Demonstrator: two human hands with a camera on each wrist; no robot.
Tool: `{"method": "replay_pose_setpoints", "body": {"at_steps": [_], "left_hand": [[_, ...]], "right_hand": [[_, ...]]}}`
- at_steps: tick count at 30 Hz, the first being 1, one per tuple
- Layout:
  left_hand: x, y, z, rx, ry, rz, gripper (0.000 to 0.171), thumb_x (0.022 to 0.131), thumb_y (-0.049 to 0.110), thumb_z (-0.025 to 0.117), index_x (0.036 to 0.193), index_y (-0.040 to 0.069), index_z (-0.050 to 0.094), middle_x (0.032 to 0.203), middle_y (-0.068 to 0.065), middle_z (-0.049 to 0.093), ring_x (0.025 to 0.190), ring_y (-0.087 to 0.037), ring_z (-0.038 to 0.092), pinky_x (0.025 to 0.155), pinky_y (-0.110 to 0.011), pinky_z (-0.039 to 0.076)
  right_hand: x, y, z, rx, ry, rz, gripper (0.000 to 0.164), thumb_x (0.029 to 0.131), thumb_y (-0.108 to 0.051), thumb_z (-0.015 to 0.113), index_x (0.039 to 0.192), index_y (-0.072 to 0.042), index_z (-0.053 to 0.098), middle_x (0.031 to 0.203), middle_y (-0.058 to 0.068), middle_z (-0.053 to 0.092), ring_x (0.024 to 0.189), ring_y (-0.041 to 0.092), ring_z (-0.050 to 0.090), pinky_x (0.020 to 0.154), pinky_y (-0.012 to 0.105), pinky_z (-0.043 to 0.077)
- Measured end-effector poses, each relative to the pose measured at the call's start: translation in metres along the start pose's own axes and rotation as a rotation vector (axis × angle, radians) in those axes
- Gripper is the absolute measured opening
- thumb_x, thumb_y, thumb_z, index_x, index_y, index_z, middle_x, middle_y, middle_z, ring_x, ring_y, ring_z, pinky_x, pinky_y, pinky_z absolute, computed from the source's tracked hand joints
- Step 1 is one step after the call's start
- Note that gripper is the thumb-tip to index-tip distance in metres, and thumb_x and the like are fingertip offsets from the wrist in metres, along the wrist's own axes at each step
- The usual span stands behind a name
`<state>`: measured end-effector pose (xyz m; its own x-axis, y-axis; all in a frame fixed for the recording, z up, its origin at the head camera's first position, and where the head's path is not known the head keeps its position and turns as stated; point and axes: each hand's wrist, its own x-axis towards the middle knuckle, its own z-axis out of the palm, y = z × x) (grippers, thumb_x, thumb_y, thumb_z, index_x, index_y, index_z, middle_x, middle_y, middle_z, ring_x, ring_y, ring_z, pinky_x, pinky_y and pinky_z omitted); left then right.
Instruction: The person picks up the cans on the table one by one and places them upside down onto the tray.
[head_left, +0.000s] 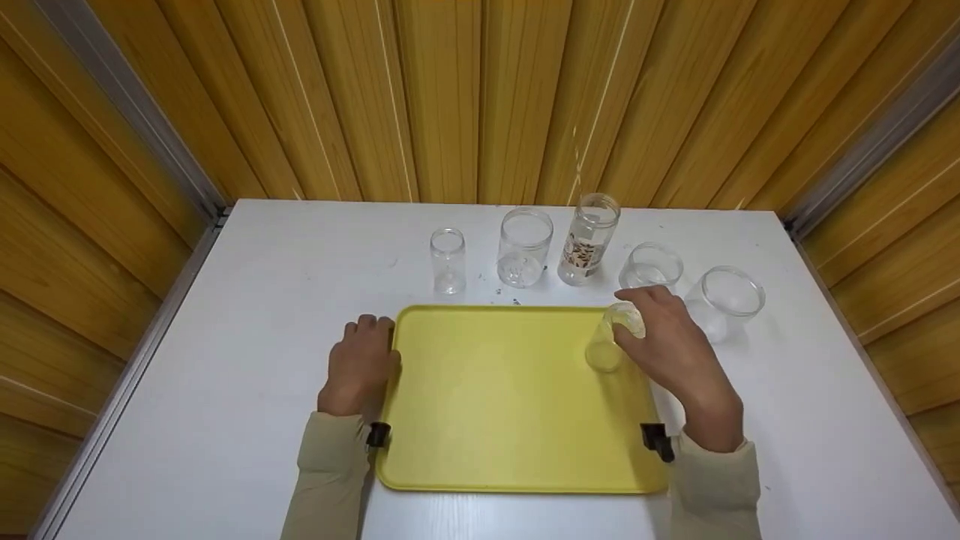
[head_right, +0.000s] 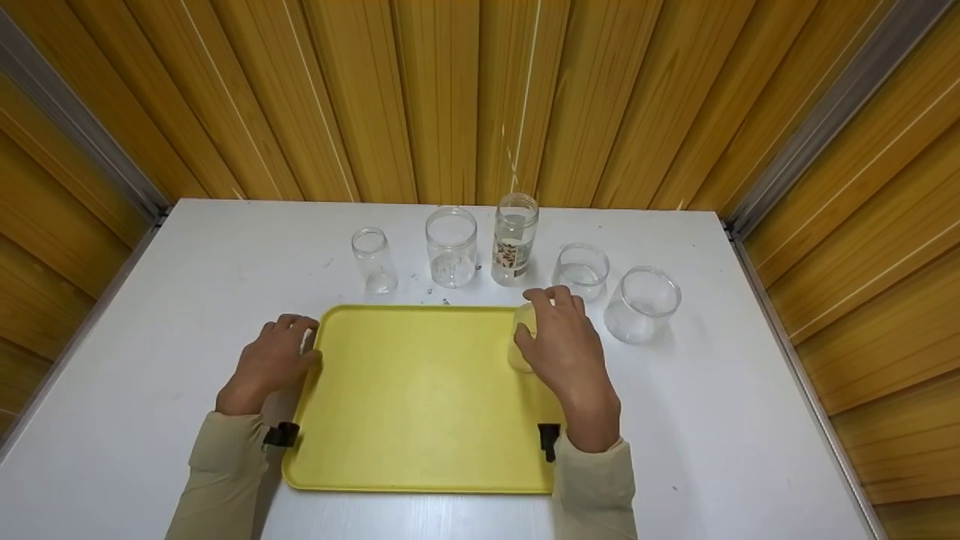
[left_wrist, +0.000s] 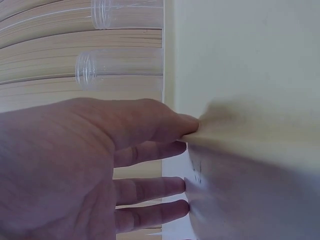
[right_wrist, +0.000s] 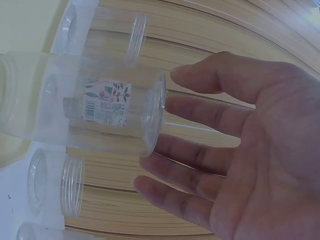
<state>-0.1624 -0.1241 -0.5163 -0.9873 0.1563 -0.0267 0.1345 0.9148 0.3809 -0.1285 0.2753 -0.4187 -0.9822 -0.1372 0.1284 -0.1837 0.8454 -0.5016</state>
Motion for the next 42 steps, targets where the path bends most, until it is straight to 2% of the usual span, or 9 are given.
{"method": "replay_pose_setpoints", "body": {"at_steps": [11, 18, 27, 36, 42], "left_hand": [[0.002, -0.001, 0.001, 0.013, -0.012, -0.005, 0.031, 0.100, 0.009, 0.061, 0.127, -0.004, 0.064, 0.129, -0.028, 0.059, 0.114, -0.046, 0.056, 0.082, -0.061, 0.055], [0.002, -0.001, 0.002, -0.003, -0.006, -0.007, 0.031, 0.100, 0.008, 0.059, 0.128, -0.004, 0.065, 0.129, -0.028, 0.059, 0.113, -0.046, 0.057, 0.082, -0.061, 0.055], [-0.001, 0.000, 0.003, -0.009, 0.013, -0.002, 0.029, 0.100, 0.006, 0.060, 0.127, -0.002, 0.066, 0.130, -0.027, 0.059, 0.115, -0.046, 0.056, 0.083, -0.062, 0.055], [0.001, -0.001, 0.003, -0.009, 0.001, -0.011, 0.031, 0.100, 0.008, 0.059, 0.128, -0.002, 0.065, 0.132, -0.026, 0.058, 0.118, -0.046, 0.055, 0.085, -0.062, 0.054], [0.001, -0.001, 0.003, -0.013, 0.006, -0.002, 0.030, 0.100, 0.008, 0.059, 0.128, -0.002, 0.065, 0.132, -0.026, 0.058, 0.116, -0.046, 0.056, 0.084, -0.062, 0.054]], "right_hand": [[-0.002, 0.015, -0.010, -0.011, 0.064, 0.052, 0.048, 0.100, -0.014, 0.072, 0.143, 0.004, 0.060, 0.142, 0.030, 0.052, 0.137, 0.050, 0.045, 0.106, 0.069, 0.042], [-0.003, 0.026, -0.012, -0.041, 0.067, 0.109, 0.052, 0.101, -0.015, 0.073, 0.146, 0.004, 0.056, 0.145, 0.033, 0.047, 0.135, 0.052, 0.043, 0.103, 0.072, 0.044], [-0.003, 0.042, -0.011, -0.064, 0.128, 0.074, 0.056, 0.097, -0.013, 0.076, 0.145, 0.007, 0.055, 0.144, 0.036, 0.046, 0.134, 0.054, 0.040, 0.100, 0.072, 0.043], [0.000, 0.062, -0.016, -0.067, 0.176, 0.090, 0.059, 0.097, -0.010, 0.076, 0.147, 0.008, 0.051, 0.147, 0.038, 0.039, 0.139, 0.059, 0.031, 0.106, 0.074, 0.034], [0.001, 0.070, -0.016, -0.063, 0.158, 0.132, 0.060, 0.097, -0.011, 0.075, 0.148, 0.008, 0.049, 0.149, 0.039, 0.037, 0.139, 0.058, 0.029, 0.107, 0.074, 0.034]]}}
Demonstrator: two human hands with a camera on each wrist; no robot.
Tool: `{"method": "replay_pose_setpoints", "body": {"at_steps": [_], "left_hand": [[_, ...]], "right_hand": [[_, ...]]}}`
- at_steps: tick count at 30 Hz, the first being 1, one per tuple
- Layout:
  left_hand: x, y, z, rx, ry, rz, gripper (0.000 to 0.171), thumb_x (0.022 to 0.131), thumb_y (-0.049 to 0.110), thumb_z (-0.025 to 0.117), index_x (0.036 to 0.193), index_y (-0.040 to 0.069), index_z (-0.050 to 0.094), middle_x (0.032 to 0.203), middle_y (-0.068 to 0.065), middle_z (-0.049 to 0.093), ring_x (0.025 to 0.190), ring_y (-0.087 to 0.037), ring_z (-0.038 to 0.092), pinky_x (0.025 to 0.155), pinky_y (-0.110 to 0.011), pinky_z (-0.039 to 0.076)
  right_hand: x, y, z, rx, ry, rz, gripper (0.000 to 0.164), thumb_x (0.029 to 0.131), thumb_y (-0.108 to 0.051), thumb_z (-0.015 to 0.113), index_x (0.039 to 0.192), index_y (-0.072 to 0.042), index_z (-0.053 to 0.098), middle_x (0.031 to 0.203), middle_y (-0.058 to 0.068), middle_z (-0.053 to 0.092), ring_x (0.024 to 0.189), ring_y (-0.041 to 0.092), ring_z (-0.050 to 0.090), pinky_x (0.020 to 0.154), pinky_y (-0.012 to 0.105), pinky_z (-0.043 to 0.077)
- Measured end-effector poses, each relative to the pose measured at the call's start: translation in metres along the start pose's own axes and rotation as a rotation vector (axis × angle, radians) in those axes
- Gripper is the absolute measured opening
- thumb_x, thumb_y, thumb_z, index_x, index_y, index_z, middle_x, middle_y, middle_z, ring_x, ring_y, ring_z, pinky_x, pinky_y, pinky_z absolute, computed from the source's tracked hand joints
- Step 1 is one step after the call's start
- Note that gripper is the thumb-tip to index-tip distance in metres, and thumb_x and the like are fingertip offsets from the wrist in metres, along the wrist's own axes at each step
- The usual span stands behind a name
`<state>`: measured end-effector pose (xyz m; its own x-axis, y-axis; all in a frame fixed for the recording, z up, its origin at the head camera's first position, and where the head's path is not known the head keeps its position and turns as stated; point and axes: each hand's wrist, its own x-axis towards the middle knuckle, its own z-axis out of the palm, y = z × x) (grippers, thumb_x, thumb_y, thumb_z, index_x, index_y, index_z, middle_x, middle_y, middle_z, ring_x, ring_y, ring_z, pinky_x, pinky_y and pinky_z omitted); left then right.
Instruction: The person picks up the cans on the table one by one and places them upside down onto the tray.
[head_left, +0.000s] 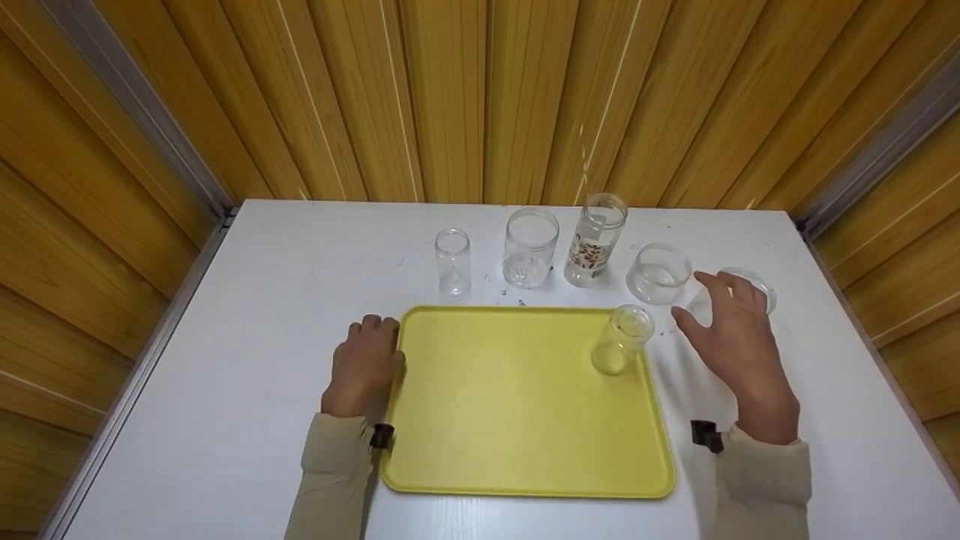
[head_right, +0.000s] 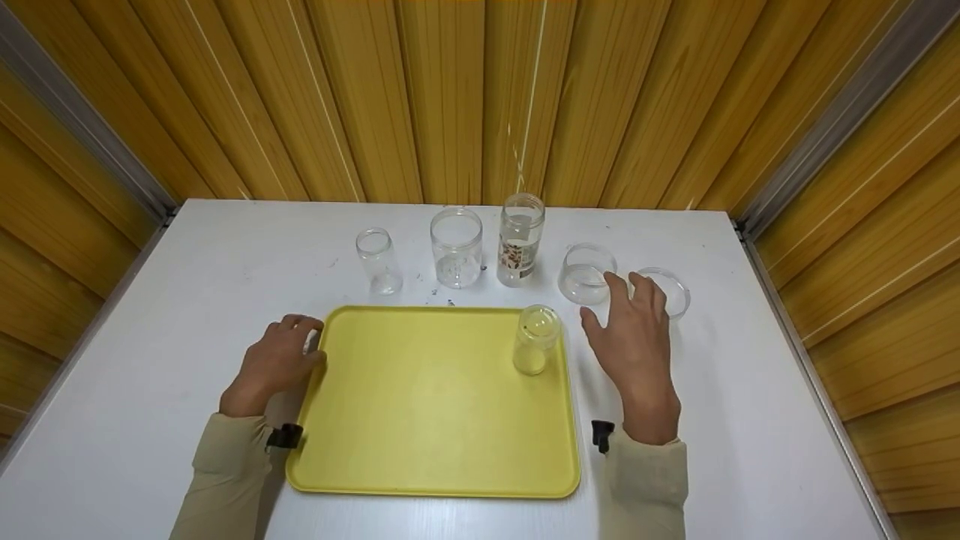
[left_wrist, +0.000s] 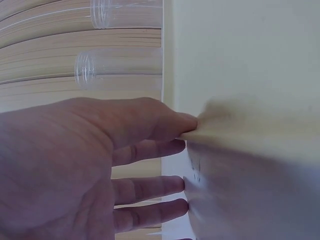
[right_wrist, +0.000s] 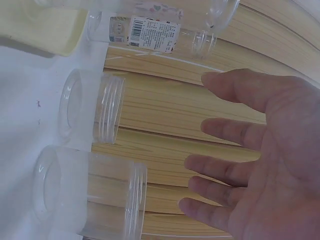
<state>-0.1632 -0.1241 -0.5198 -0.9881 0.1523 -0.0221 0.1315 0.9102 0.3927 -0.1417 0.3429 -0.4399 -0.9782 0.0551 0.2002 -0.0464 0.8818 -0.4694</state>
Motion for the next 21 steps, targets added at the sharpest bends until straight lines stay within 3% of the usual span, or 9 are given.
{"method": "replay_pose_setpoints", "body": {"at_steps": [21], "left_hand": [[-0.001, -0.002, -0.002, -0.023, -0.005, -0.002, 0.035, 0.100, 0.009, 0.059, 0.132, -0.003, 0.064, 0.134, -0.029, 0.057, 0.118, -0.048, 0.055, 0.085, -0.063, 0.054]], "right_hand": [[0.011, 0.023, 0.004, 0.039, 0.032, 0.081, 0.062, 0.100, -0.011, 0.071, 0.152, 0.010, 0.045, 0.156, 0.040, 0.031, 0.147, 0.058, 0.021, 0.112, 0.076, 0.029]]}}
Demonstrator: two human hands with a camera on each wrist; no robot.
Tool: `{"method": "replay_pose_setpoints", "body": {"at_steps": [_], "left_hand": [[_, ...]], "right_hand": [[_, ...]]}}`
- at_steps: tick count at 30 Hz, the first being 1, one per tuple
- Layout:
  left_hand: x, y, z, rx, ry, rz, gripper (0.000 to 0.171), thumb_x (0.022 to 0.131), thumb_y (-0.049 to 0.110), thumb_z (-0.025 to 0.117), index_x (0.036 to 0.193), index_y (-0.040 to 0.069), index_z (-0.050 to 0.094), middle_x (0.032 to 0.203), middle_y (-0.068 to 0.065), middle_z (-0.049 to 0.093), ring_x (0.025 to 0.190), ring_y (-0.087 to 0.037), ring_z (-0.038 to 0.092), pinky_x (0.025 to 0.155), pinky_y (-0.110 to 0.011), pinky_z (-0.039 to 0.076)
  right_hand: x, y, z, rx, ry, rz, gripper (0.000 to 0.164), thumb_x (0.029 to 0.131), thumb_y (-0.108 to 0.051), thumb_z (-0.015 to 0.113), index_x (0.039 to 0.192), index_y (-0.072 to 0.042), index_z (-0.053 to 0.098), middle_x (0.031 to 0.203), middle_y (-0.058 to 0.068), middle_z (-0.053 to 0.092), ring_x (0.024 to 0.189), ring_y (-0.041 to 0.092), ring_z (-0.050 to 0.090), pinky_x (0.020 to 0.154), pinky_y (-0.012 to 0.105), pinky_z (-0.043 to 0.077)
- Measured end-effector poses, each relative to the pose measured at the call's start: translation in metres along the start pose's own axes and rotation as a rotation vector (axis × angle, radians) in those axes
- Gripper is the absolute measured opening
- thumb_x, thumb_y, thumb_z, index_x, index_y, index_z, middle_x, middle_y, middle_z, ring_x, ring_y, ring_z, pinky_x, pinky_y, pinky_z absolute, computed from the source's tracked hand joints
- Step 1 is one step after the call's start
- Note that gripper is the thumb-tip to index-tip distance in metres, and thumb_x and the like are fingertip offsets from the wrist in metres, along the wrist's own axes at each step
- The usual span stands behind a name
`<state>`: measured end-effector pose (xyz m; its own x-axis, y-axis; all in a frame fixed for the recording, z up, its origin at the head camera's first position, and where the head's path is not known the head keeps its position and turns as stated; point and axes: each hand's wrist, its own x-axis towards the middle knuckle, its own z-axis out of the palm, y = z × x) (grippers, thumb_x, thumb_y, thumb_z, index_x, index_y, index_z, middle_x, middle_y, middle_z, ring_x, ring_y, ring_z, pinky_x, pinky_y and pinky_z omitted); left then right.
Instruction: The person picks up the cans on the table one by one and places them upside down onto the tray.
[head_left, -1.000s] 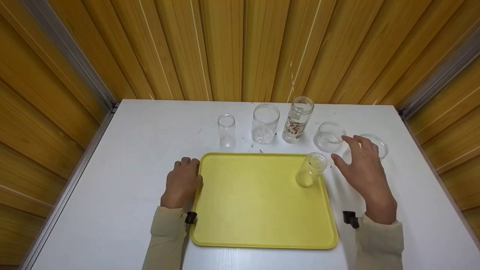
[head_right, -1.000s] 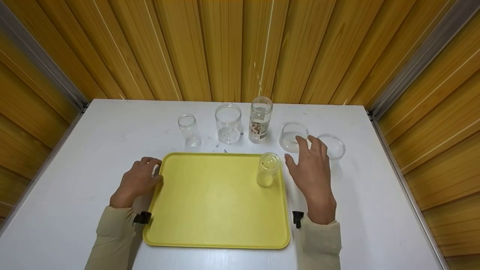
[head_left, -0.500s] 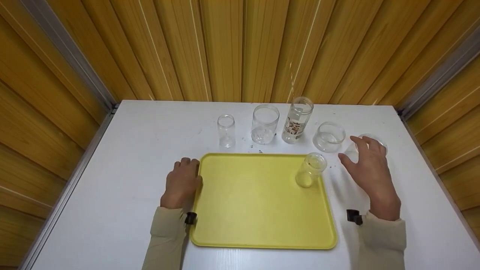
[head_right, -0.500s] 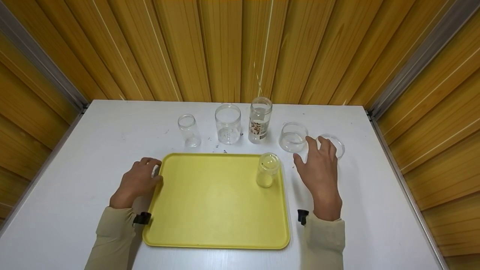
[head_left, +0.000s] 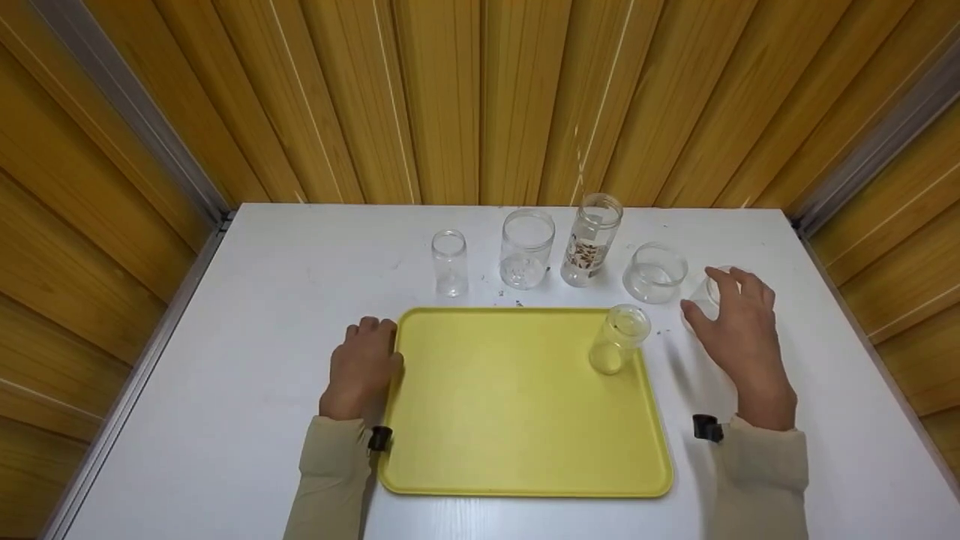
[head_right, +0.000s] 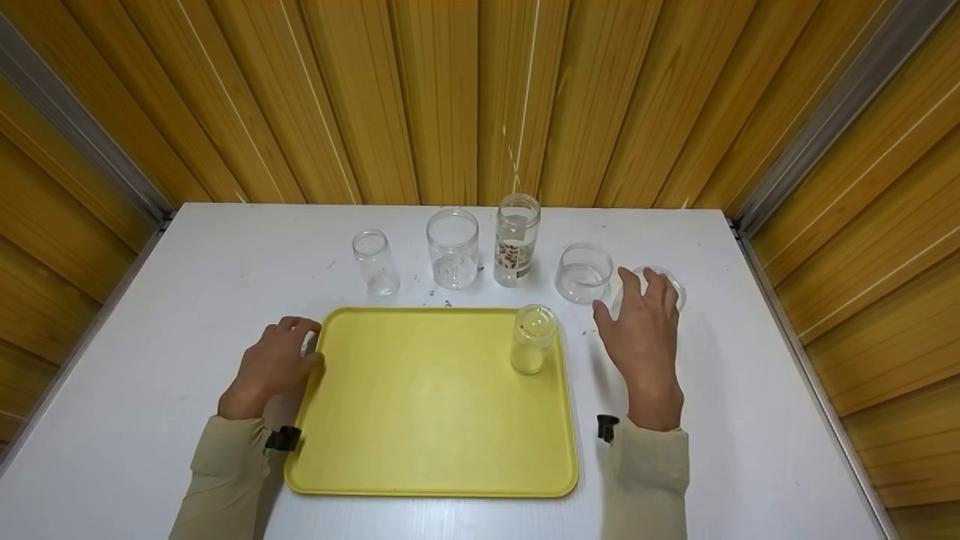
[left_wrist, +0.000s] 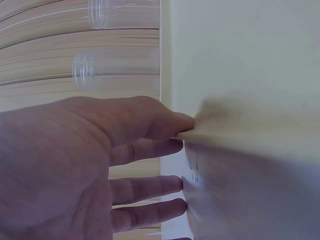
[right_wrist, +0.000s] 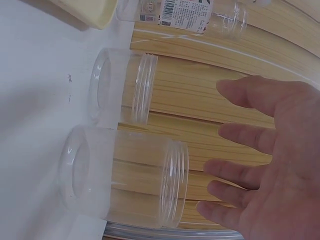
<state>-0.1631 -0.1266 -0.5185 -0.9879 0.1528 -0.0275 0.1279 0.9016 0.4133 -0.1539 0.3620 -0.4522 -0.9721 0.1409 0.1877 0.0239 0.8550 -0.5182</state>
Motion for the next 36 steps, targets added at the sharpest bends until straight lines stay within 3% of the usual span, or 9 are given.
{"method": "replay_pose_setpoints", "body": {"at_steps": [13, 29, 36], "left_hand": [[0.002, 0.002, -0.002, -0.005, 0.004, -0.017, 0.033, 0.099, 0.009, 0.056, 0.130, -0.002, 0.065, 0.134, -0.028, 0.058, 0.119, -0.048, 0.055, 0.087, -0.063, 0.053], [0.002, -0.001, 0.002, 0.006, 0.019, 0.000, 0.030, 0.099, 0.008, 0.059, 0.127, -0.002, 0.065, 0.130, -0.028, 0.058, 0.114, -0.047, 0.055, 0.083, -0.061, 0.054], [0.001, 0.001, 0.003, 0.006, 0.011, -0.003, 0.030, 0.100, 0.009, 0.059, 0.127, -0.001, 0.065, 0.131, -0.027, 0.058, 0.116, -0.046, 0.055, 0.083, -0.061, 0.054]], "right_hand": [[0.012, 0.014, 0.000, -0.013, 0.020, 0.072, 0.064, 0.103, -0.015, 0.067, 0.156, 0.007, 0.040, 0.160, 0.040, 0.024, 0.152, 0.055, 0.014, 0.116, 0.075, 0.026], [0.016, 0.032, 0.009, 0.003, -0.032, 0.112, 0.073, 0.104, -0.021, 0.065, 0.161, 0.007, 0.031, 0.165, 0.042, 0.008, 0.154, 0.059, -0.002, 0.118, 0.078, 0.007], [0.017, 0.038, 0.011, 0.015, -0.049, 0.145, 0.076, 0.106, -0.028, 0.062, 0.164, 0.005, 0.025, 0.167, 0.040, 0.002, 0.155, 0.058, -0.005, 0.116, 0.079, 0.009]]}}
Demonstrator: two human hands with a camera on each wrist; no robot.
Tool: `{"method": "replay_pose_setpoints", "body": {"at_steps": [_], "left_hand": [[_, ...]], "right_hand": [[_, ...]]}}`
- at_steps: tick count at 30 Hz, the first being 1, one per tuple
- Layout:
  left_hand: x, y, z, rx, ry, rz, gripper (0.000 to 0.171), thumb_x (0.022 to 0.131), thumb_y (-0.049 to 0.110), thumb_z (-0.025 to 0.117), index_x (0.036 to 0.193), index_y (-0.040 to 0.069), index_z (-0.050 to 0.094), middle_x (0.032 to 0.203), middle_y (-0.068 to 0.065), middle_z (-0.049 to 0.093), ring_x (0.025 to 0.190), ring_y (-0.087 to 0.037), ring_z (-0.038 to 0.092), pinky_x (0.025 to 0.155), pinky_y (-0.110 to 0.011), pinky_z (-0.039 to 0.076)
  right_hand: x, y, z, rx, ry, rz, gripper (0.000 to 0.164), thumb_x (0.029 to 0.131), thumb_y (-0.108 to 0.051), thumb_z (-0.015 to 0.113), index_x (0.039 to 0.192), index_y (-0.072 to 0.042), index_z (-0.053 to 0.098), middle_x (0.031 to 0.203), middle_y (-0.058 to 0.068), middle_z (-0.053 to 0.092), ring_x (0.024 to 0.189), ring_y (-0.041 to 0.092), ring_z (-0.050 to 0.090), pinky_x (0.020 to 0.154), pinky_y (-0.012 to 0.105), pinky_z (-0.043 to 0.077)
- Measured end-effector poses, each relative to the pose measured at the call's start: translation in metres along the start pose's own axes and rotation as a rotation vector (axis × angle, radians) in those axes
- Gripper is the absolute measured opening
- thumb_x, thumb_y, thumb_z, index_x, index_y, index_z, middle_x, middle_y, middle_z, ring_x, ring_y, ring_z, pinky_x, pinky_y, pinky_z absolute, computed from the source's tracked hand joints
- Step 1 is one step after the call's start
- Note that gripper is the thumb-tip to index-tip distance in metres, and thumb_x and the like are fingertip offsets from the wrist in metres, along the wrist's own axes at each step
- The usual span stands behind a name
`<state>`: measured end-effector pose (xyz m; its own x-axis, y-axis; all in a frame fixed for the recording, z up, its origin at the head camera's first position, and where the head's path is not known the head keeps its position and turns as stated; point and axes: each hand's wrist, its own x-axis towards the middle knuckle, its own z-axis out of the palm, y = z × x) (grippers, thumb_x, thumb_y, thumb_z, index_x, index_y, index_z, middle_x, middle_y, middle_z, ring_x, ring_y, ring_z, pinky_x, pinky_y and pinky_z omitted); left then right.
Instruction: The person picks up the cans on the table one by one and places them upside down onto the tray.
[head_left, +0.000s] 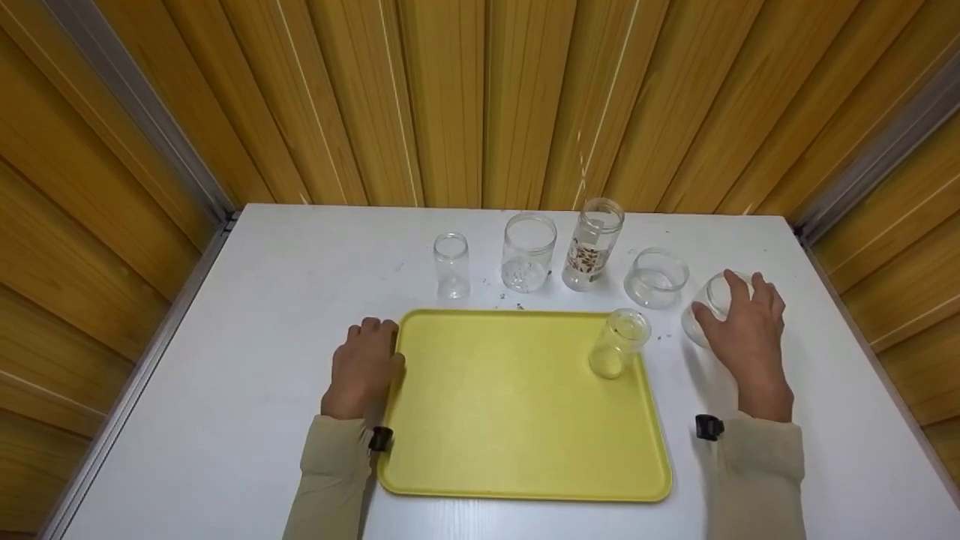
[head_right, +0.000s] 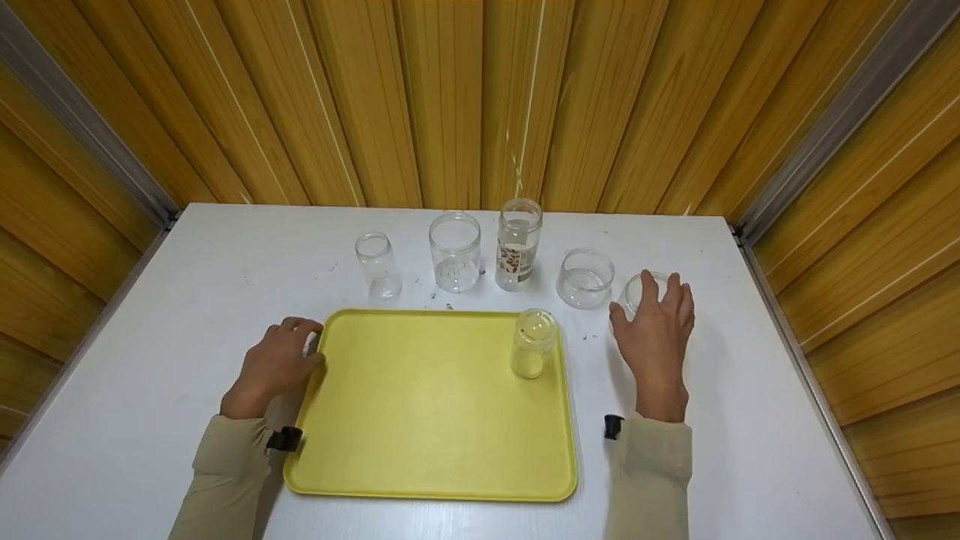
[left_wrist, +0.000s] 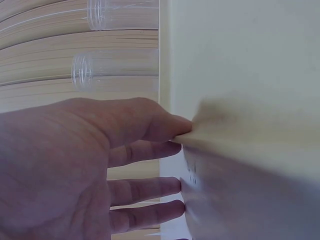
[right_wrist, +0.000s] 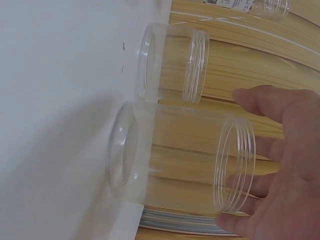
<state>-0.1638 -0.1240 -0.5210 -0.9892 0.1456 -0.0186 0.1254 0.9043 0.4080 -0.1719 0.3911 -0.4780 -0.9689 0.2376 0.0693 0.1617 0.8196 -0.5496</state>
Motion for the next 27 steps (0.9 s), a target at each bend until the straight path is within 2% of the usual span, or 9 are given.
{"method": "replay_pose_setpoints", "body": {"at_steps": [5, 11, 14, 18, 27], "left_hand": [[0.0014, 0.0009, 0.0002, 0.010, 0.017, 0.019, 0.029, 0.099, 0.009, 0.060, 0.125, -0.001, 0.066, 0.129, -0.027, 0.059, 0.112, -0.046, 0.056, 0.081, -0.061, 0.054], [0.0042, 0.0011, -0.0001, 0.020, 0.023, 0.008, 0.028, 0.098, 0.009, 0.060, 0.123, -0.001, 0.067, 0.125, -0.025, 0.061, 0.109, -0.044, 0.057, 0.080, -0.060, 0.055], [0.0035, 0.0008, 0.0003, 0.020, 0.024, 0.008, 0.028, 0.098, 0.009, 0.061, 0.124, -0.001, 0.067, 0.126, -0.025, 0.060, 0.108, -0.044, 0.057, 0.078, -0.059, 0.055], [0.0020, 0.0007, 0.0009, 0.018, 0.030, 0.008, 0.028, 0.096, 0.007, 0.061, 0.123, 0.000, 0.066, 0.126, -0.026, 0.060, 0.107, -0.045, 0.057, 0.075, -0.060, 0.054], [0.0015, -0.0002, 0.0024, 0.030, 0.024, 0.001, 0.027, 0.098, 0.009, 0.061, 0.123, -0.001, 0.066, 0.126, -0.026, 0.060, 0.107, -0.045, 0.057, 0.076, -0.060, 0.055]], "right_hand": [[0.0021, 0.0016, 0.0002, 0.008, 0.010, 0.011, 0.077, 0.106, -0.029, 0.062, 0.164, 0.006, 0.024, 0.167, 0.040, 0.001, 0.155, 0.058, -0.003, 0.117, 0.078, 0.010], [0.0039, 0.0044, -0.0007, 0.014, 0.023, 0.023, 0.077, 0.107, -0.031, 0.060, 0.164, 0.006, 0.024, 0.168, 0.039, 0.001, 0.155, 0.058, -0.002, 0.116, 0.078, 0.012], [0.0033, 0.0051, -0.0007, 0.019, 0.035, 0.004, 0.076, 0.106, -0.028, 0.062, 0.163, 0.008, 0.026, 0.166, 0.041, 0.005, 0.154, 0.058, 0.001, 0.119, 0.076, 0.013], [0.0026, 0.0045, -0.0013, 0.014, 0.045, -0.007, 0.073, 0.105, -0.022, 0.063, 0.161, 0.010, 0.028, 0.161, 0.044, 0.013, 0.151, 0.059, 0.009, 0.115, 0.077, 0.019], [0.0035, 0.0035, -0.0035, 0.015, 0.010, 0.043, 0.080, 0.105, -0.031, 0.061, 0.162, 0.011, 0.023, 0.158, 0.043, 0.015, 0.145, 0.059, 0.017, 0.107, 0.078, 0.033]]}}
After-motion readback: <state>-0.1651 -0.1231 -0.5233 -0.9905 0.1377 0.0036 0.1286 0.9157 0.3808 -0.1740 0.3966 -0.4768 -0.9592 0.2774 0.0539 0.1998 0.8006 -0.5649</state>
